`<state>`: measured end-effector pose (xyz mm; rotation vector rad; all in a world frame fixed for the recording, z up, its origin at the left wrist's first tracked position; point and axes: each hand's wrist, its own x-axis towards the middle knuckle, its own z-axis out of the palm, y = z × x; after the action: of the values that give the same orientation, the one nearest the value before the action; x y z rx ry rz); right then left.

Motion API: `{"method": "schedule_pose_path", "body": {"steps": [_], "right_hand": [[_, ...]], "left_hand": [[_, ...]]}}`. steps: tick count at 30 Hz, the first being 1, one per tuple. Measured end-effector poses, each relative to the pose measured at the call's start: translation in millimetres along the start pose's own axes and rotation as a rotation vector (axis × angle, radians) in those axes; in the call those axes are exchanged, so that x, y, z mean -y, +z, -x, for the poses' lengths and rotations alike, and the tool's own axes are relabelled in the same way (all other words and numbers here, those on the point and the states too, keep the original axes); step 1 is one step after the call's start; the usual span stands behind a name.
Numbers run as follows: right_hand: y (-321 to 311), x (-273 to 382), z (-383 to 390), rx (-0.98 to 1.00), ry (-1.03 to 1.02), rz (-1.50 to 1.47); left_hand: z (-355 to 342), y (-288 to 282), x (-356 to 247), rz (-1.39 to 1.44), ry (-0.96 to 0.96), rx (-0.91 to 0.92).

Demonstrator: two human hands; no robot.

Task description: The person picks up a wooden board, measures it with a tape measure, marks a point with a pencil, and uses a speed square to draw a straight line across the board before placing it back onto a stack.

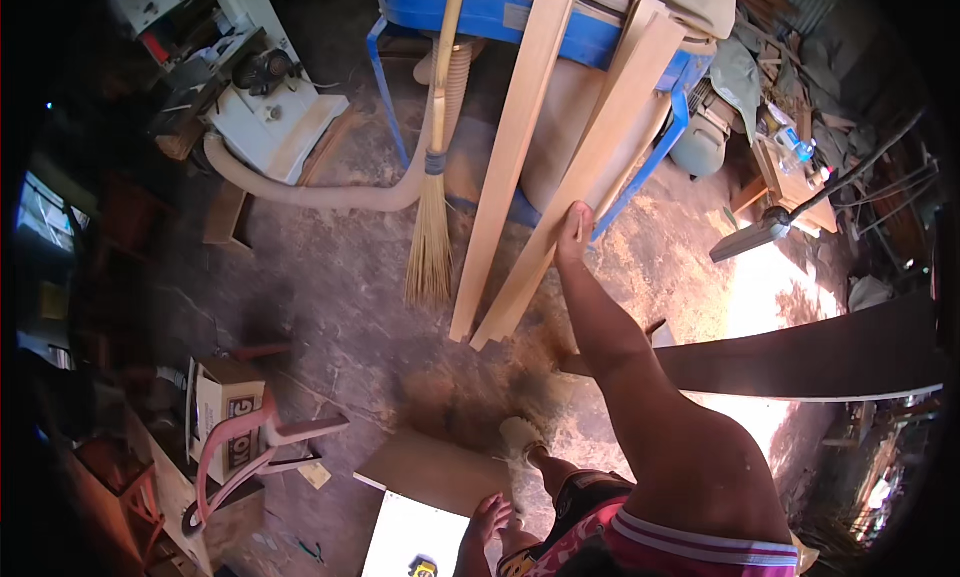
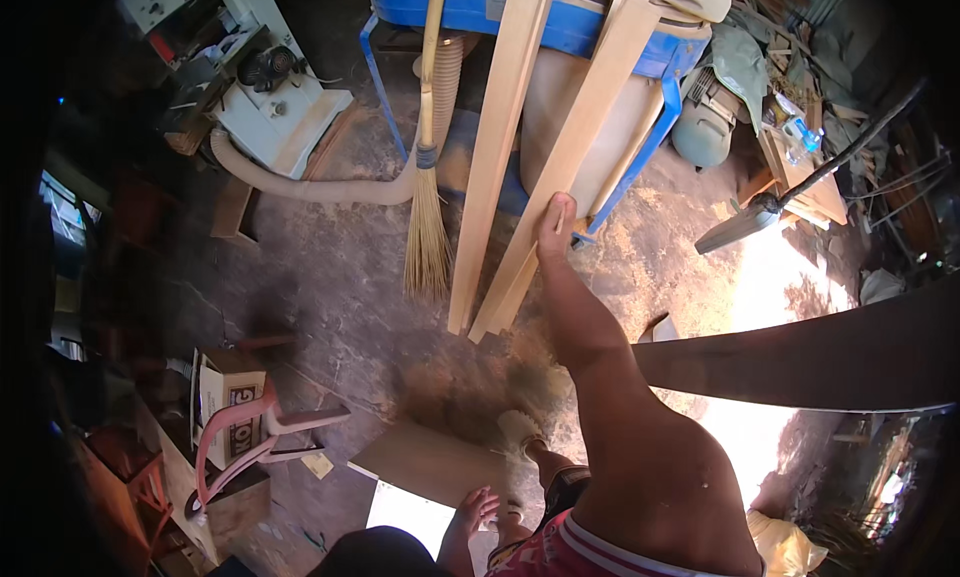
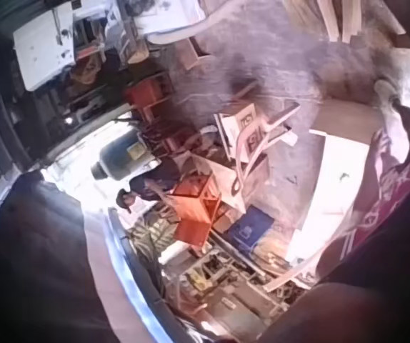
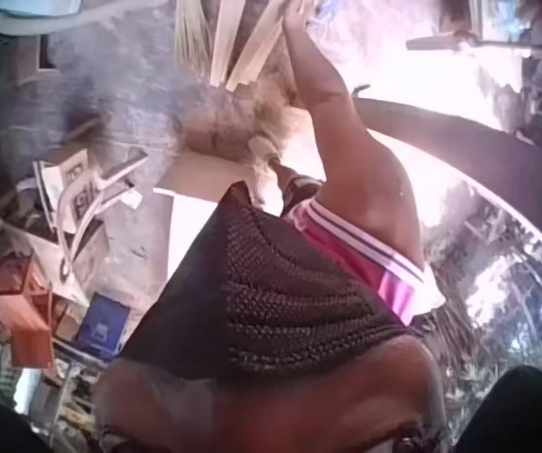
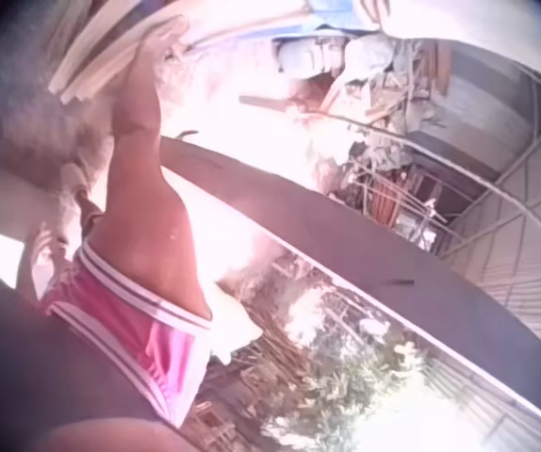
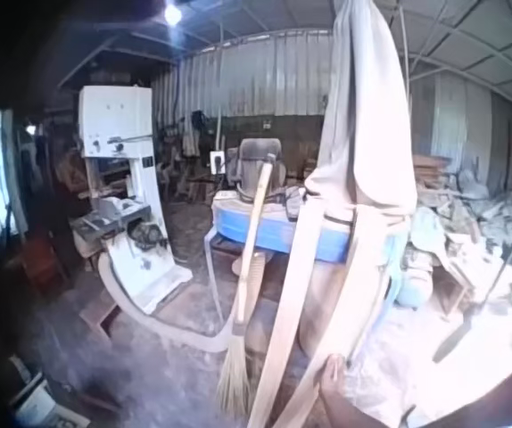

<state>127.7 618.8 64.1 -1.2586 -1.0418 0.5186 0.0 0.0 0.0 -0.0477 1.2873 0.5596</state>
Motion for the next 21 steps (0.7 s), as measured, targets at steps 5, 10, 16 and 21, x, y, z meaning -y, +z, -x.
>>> {"method": "schedule_pose_path", "body": {"steps": [5,10,16,21], "right_hand": [[2,22,-4,0.052,0.09,-0.154],[-1,4,-19,0.013,0.026,-0.074],[3,3,-21,-0.062,-0.016,0.039],[0,-14,-35,-0.131,-0.043,0.088]], "left_hand": [[27,-6,-4,-0.023,-0.002,-0.057],[30,-12,1,-0.055,0.001,-0.048],[28,-19,16,-0.066,-0.01,-0.041],[25,-12,11,-0.043,-0.008,-0.057]]}}
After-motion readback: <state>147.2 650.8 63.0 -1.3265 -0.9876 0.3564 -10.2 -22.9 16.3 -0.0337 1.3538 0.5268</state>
